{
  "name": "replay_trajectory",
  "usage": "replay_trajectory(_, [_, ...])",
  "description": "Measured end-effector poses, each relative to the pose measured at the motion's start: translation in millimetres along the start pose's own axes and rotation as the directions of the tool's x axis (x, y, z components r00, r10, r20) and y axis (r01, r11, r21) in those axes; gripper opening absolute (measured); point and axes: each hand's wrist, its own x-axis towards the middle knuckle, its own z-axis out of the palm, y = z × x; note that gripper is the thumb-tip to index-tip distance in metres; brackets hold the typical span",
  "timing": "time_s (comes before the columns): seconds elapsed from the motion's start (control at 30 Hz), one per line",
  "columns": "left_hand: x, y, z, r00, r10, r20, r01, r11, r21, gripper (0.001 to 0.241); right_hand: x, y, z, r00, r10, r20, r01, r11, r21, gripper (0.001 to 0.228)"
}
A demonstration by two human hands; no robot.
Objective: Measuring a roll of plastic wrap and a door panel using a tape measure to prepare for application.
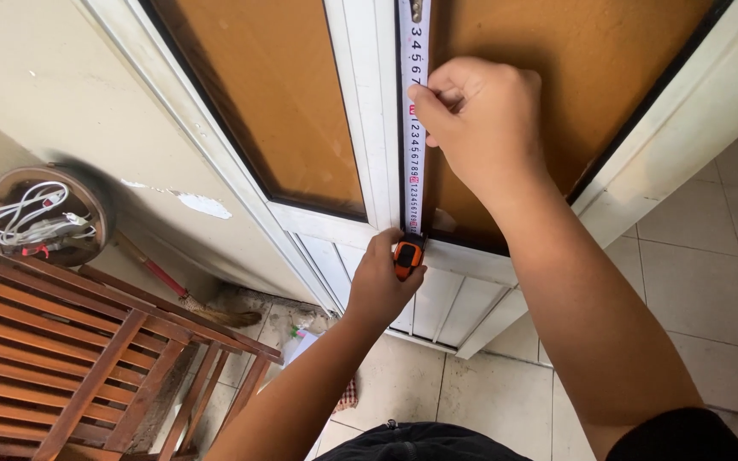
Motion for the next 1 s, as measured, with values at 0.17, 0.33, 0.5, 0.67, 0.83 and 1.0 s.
replay_trajectory(0.17, [1.2,6.9,2.0,0.983,-0.180,0.046,0.183,0.979,-0.085,0.066,1.1,2.8,-0.3,0.996,-0.086,-0.017,0.086,0.996,-0.032,0.026])
replay_trajectory(0.33, [3.0,9.1,0.0,0.978,-0.201,0.051,0.205,0.974,-0.095,0.065,1.6,3.0,-0.8,0.998,-0.055,0.004,0.056,0.998,-0.032,0.028])
replay_trajectory(0.5, [0.8,11.0,-2.0,0.969,-0.240,0.061,0.247,0.958,-0.146,0.058,1.3,2.6,-2.2,0.998,-0.050,0.026,0.051,0.999,-0.012,0.027])
replay_trajectory(0.67, [-0.4,19.6,-7.6,0.953,-0.294,0.074,0.301,0.943,-0.141,0.060,1.8,2.4,-1.9,0.998,-0.049,0.037,0.050,0.999,-0.020,0.029])
replay_trajectory(0.83, [-0.7,26.2,-11.1,0.949,-0.300,0.098,0.311,0.941,-0.134,0.057,1.8,3.0,-1.9,0.998,-0.063,0.026,0.064,0.998,-0.026,0.027])
replay_trajectory(1.0, [0.9,28.1,-12.3,0.947,-0.302,0.105,0.313,0.943,-0.113,0.055,1.6,3.9,-0.9,0.997,-0.072,0.018,0.072,0.997,-0.009,0.028])
